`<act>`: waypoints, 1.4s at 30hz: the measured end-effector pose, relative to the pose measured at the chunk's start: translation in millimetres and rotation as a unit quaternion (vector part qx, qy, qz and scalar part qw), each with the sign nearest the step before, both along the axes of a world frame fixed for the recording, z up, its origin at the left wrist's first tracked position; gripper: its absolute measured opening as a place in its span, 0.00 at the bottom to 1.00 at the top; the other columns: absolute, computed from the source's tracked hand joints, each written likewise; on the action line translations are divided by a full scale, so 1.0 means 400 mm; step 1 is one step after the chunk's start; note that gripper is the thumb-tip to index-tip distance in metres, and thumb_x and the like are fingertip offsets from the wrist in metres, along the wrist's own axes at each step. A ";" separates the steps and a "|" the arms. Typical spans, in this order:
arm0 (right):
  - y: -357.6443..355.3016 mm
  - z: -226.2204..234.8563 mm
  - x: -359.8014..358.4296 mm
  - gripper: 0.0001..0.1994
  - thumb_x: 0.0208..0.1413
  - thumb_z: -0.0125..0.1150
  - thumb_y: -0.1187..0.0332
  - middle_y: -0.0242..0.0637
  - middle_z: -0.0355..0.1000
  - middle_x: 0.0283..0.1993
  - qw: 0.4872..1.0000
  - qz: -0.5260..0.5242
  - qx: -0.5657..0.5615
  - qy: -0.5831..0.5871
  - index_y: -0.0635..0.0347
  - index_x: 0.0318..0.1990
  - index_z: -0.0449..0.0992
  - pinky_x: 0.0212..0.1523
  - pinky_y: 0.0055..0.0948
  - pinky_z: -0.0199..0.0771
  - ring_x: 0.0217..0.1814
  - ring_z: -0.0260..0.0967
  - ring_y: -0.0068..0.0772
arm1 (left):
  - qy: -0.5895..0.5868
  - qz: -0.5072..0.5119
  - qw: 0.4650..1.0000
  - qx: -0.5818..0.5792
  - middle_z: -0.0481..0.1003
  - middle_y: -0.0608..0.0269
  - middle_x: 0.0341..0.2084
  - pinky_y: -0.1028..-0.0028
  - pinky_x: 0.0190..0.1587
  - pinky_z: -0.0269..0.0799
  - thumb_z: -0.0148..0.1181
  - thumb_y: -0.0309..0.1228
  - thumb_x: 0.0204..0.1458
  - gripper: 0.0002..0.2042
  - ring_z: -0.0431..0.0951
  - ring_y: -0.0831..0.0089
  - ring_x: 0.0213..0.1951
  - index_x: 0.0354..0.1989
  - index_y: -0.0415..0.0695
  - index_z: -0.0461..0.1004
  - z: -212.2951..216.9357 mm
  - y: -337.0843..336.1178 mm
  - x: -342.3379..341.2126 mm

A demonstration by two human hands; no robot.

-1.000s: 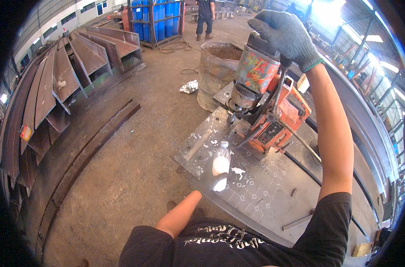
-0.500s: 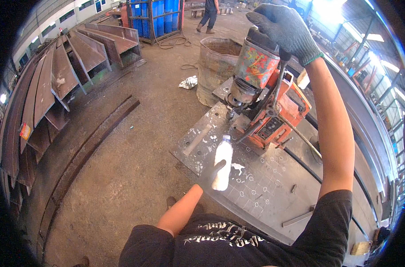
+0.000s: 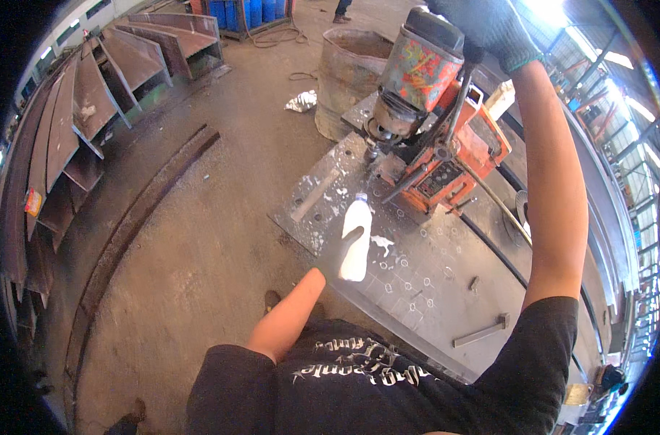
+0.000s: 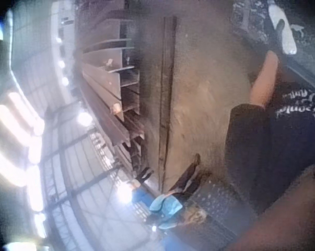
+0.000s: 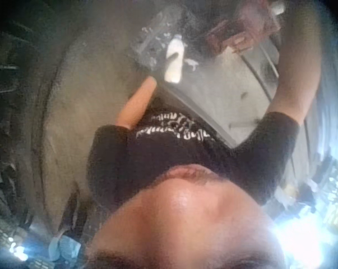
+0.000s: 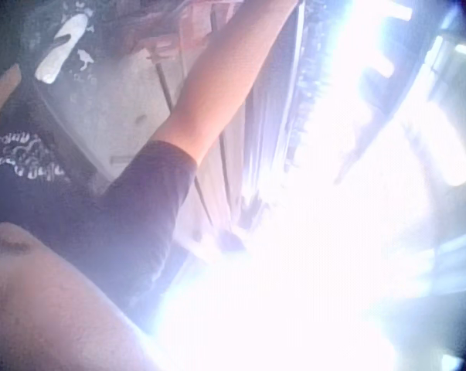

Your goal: The person operates a drill press to drill holes into a metal plate. They repeatedly apply a white liquid from a bottle to the drilling area, reposition the plate, and continue drilling at marked locations.

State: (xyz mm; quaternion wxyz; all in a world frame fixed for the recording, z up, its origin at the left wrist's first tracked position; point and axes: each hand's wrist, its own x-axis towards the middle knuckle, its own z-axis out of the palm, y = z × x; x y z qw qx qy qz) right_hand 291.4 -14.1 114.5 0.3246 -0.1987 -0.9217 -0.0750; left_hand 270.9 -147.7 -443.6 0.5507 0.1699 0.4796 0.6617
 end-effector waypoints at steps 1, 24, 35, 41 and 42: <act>-0.008 -0.001 0.000 0.18 0.64 0.64 0.55 0.51 0.82 0.37 1.000 -0.006 -0.003 0.001 0.63 0.43 0.86 0.47 0.41 0.80 0.38 0.82 0.45 | 0.010 0.000 1.000 -0.004 0.79 0.59 0.51 0.67 0.47 0.79 0.71 0.46 0.61 0.33 0.80 0.71 0.48 0.69 0.41 0.69 -0.002 0.001 -0.002; 0.012 0.001 -0.008 0.19 0.64 0.65 0.53 0.50 0.85 0.43 1.000 -0.020 0.008 -0.013 0.62 0.47 0.87 0.51 0.41 0.81 0.44 0.83 0.45 | 0.144 0.025 0.988 0.042 0.76 0.51 0.59 0.61 0.61 0.73 0.71 0.46 0.59 0.35 0.77 0.61 0.58 0.69 0.39 0.68 -0.013 0.008 -0.004; 0.030 0.016 -0.013 0.22 0.62 0.64 0.51 0.51 0.84 0.47 0.996 -0.028 0.017 -0.081 0.60 0.49 0.87 0.57 0.43 0.81 0.50 0.83 0.51 | 0.147 0.038 0.984 0.090 0.74 0.55 0.57 0.61 0.64 0.69 0.74 0.42 0.56 0.35 0.74 0.63 0.60 0.68 0.41 0.67 0.140 -0.052 0.029; -0.023 0.027 -0.008 0.21 0.62 0.63 0.52 0.51 0.84 0.48 0.995 -0.044 -0.010 -0.089 0.60 0.49 0.87 0.57 0.43 0.81 0.50 0.84 0.51 | 0.161 0.064 0.982 0.072 0.73 0.57 0.60 0.63 0.64 0.69 0.74 0.40 0.57 0.34 0.73 0.65 0.62 0.69 0.41 0.66 0.134 -0.061 0.032; -0.014 0.025 -0.011 0.21 0.62 0.63 0.52 0.51 0.84 0.48 0.995 -0.039 -0.003 -0.090 0.60 0.49 0.87 0.56 0.43 0.81 0.50 0.84 0.51 | 0.163 0.066 0.981 0.081 0.74 0.57 0.59 0.63 0.64 0.69 0.74 0.39 0.57 0.34 0.74 0.65 0.61 0.69 0.41 0.66 0.116 -0.056 0.029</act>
